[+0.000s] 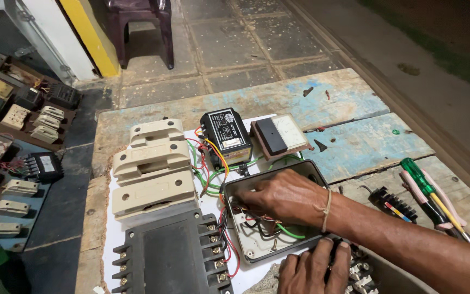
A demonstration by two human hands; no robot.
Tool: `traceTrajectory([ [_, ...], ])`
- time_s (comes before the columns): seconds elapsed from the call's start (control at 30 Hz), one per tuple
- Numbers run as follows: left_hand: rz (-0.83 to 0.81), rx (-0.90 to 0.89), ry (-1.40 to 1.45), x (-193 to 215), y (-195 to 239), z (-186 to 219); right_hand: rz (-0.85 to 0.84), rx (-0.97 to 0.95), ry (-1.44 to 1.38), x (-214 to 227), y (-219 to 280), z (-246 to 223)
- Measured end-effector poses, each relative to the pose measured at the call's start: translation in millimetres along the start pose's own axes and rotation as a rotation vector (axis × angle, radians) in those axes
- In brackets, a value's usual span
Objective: The person wires a terminal block inside a metal box by hand, wipes electrical components with a cloth, and handles various wires and circuit parts.
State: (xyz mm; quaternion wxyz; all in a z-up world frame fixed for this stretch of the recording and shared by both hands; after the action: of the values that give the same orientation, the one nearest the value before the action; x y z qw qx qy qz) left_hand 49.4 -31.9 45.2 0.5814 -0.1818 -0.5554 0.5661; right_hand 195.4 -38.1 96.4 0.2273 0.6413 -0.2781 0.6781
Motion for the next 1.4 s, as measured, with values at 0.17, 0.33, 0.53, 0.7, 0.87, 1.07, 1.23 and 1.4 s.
traceTrajectory([
  [0.17, 0.014, -0.014, -0.024, -2, 1, 0, -0.006, 0.017, -0.116, -10, -4, 6],
  [0.33, -0.022, 0.000, 0.001, 1, 1, -2, -0.067, -0.096, -0.092, -12, 0, 11],
  [0.53, -0.054, 0.026, 0.046, 1, 2, -1, -0.122, -0.136, -0.095, -10, 3, 11],
  [0.7, -0.093, 0.022, 0.070, -1, 2, -1, -0.199, -0.158, -0.116, -11, 8, 13],
  [0.87, -0.100, 0.033, 0.068, -4, 5, -1, -0.210, -0.241, -0.308, -15, 11, 23],
  [1.07, -0.138, 0.072, 0.097, -7, 7, -1, -0.352, -0.451, -0.603, -45, 18, 43],
  [1.23, -0.165, 0.072, 0.112, -6, 4, -1, -0.467, -0.498, -0.742, -53, 21, 46],
  [1.4, -0.181, 0.086, 0.127, -6, 4, -2, -0.482, -0.577, -0.595, -36, 23, 50],
])
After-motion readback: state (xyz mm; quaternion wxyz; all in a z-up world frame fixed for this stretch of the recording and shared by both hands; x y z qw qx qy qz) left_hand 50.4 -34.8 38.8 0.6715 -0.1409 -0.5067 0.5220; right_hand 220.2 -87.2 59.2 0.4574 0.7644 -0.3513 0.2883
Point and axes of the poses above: each hand's wrist, its own y-axis away from the middle knuckle, its own x-axis out of the back of the hand, z = x × y, the point moved 7 cm from there along -y, towards the middle knuckle, and after that the axes turned 10 degrees about y, right-handed, at the moved point
